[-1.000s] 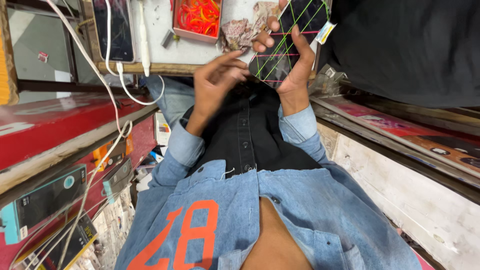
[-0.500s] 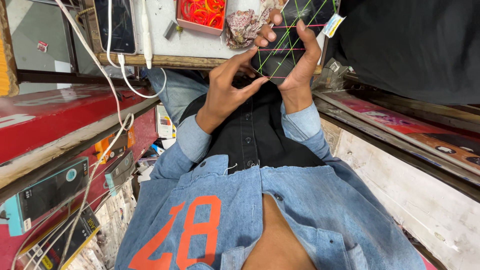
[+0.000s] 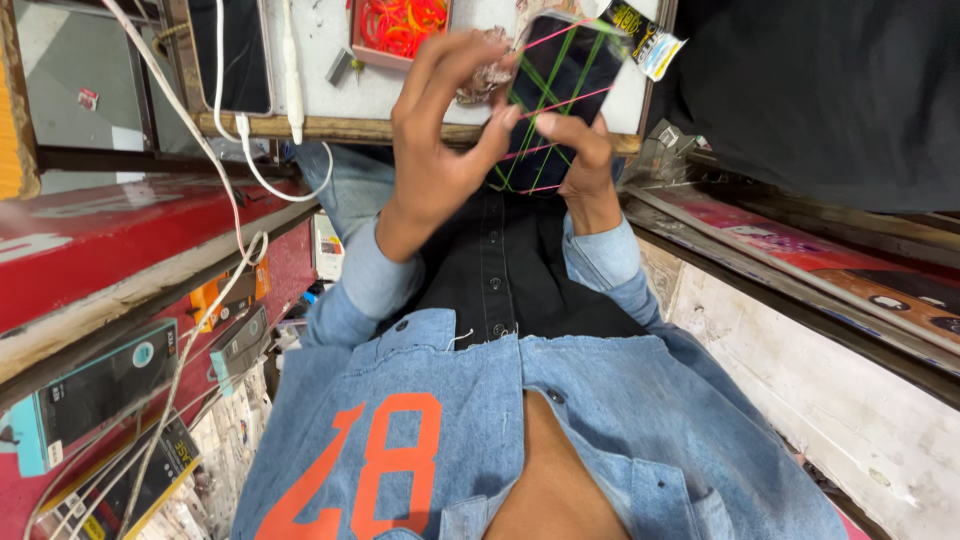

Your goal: The person cleans two smartphones using a spray bottle and a patterned cloth. They wipe the back and front of a white phone with a red design, then clean a black phone. The person also uses a small white tool to clean the edges and ports of the white phone and wraps colorful rubber bands around it.

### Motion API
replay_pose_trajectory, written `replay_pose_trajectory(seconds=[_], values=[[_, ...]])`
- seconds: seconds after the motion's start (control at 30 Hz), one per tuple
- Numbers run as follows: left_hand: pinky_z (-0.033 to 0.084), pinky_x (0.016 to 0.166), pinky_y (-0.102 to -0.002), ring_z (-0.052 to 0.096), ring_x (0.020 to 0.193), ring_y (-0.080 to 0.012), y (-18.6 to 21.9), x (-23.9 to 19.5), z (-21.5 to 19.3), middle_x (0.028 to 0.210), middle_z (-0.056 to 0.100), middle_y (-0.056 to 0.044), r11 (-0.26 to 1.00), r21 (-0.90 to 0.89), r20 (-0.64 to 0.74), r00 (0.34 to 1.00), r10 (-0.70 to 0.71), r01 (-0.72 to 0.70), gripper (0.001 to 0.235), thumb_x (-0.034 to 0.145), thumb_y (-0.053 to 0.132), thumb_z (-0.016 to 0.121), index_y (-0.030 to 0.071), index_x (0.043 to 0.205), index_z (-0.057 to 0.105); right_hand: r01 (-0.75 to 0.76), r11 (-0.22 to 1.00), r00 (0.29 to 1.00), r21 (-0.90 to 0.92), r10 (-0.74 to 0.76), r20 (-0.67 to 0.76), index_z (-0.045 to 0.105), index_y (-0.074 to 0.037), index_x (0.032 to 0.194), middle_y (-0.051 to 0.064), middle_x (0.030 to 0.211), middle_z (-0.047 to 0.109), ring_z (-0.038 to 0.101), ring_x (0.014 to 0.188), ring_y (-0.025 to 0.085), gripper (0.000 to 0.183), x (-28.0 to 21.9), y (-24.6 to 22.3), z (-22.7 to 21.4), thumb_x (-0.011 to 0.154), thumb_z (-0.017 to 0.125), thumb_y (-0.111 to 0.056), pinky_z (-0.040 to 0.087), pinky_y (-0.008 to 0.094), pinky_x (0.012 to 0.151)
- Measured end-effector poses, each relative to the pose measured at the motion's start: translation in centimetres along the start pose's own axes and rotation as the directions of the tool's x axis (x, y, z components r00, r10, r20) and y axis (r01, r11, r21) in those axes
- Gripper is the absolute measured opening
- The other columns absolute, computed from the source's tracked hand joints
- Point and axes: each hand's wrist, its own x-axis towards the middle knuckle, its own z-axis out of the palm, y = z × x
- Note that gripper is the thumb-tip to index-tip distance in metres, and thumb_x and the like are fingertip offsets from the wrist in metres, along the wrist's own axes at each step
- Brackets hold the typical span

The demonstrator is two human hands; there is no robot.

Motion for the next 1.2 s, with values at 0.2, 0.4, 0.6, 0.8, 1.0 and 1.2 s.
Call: replay_pose_trajectory(seconds=[0.2, 0.4, 0.6, 0.8, 1.0, 1.2], values=[[0.058, 0.093, -0.026, 0.070, 0.099, -0.0127, -1.8, 3.6, 0.0, 0.106, 0.067, -0.010, 0.840, -0.469, 0.268, 0.950, -0.161, 0.274, 0.014, 0.102, -0.003, 0.076, -0.005, 0.112, 0.067, -0.155, 0.980, 0.985, -0.124, 0.162, 0.054, 0.051, 0.000, 0.143, 0.012, 0.130, 0.065, 0.064, 0.121, 0.023, 0.061, -0.6, 2.6, -2.0, 0.084, 0.069, -0.004, 0.051, 0.037, 0.110], [0.058, 0.092, -0.026, 0.069, 0.102, -0.0113, -2.0, 2.9, -0.3, 0.108, 0.069, -0.006, 0.783, -0.496, 0.312, 0.918, -0.243, 0.376, 0.016, 0.097, -0.004, 0.074, -0.004, 0.111, 0.066, -0.115, 0.940, 0.987, -0.320, 0.146, 0.072, 0.051, 0.000, 0.142, 0.008, 0.128, 0.064, 0.062, 0.120, 0.019, 0.057, -0.5, 2.8, -2.3, 0.088, 0.071, 0.000, 0.050, 0.035, 0.107], [0.058, 0.098, -0.028, 0.069, 0.106, -0.0126, -1.9, 2.2, -0.6, 0.111, 0.069, -0.007, 0.782, -0.526, 0.272, 0.937, -0.218, 0.334, 0.020, 0.095, -0.005, 0.076, -0.003, 0.111, 0.064, -0.084, 0.884, 0.977, -0.460, 0.164, 0.136, 0.058, 0.000, 0.134, 0.006, 0.121, 0.067, 0.065, 0.115, 0.017, 0.045, -0.6, 2.8, -2.2, 0.091, 0.073, 0.001, 0.053, 0.034, 0.103], [0.058, 0.094, -0.028, 0.070, 0.104, -0.0139, -2.6, 1.8, -0.5, 0.111, 0.071, -0.009, 0.783, -0.502, 0.285, 0.925, -0.250, 0.367, 0.022, 0.093, -0.005, 0.081, -0.004, 0.111, 0.069, -0.091, 0.836, 0.969, -0.541, 0.200, 0.145, 0.058, -0.001, 0.133, 0.005, 0.118, 0.068, 0.066, 0.110, 0.015, 0.048, 0.2, 2.7, -1.5, 0.089, 0.076, -0.001, 0.055, 0.032, 0.096], [0.059, 0.095, -0.027, 0.070, 0.106, -0.0132, -3.3, 1.4, -0.7, 0.112, 0.071, -0.007, 0.717, -0.600, 0.245, 0.935, -0.257, 0.354, 0.029, 0.095, -0.006, 0.075, -0.002, 0.120, 0.064, -0.178, 0.963, 0.947, -0.200, 0.223, 0.230, 0.054, 0.002, 0.135, 0.015, 0.110, 0.069, 0.071, 0.101, 0.028, 0.050, 0.7, 1.5, 1.3, 0.088, 0.071, -0.003, 0.060, 0.043, 0.091], [0.056, 0.086, -0.024, 0.067, 0.103, -0.0114, -4.2, 1.7, -1.9, 0.111, 0.065, -0.007, 0.782, -0.546, 0.236, 0.951, -0.202, 0.302, 0.022, 0.094, -0.012, 0.069, -0.004, 0.114, 0.065, -0.233, 0.971, 0.919, -0.049, 0.237, 0.314, 0.049, 0.002, 0.133, 0.022, 0.103, 0.066, 0.072, 0.093, 0.035, 0.049, 1.4, 1.0, 3.3, 0.088, 0.069, -0.005, 0.062, 0.049, 0.086]])
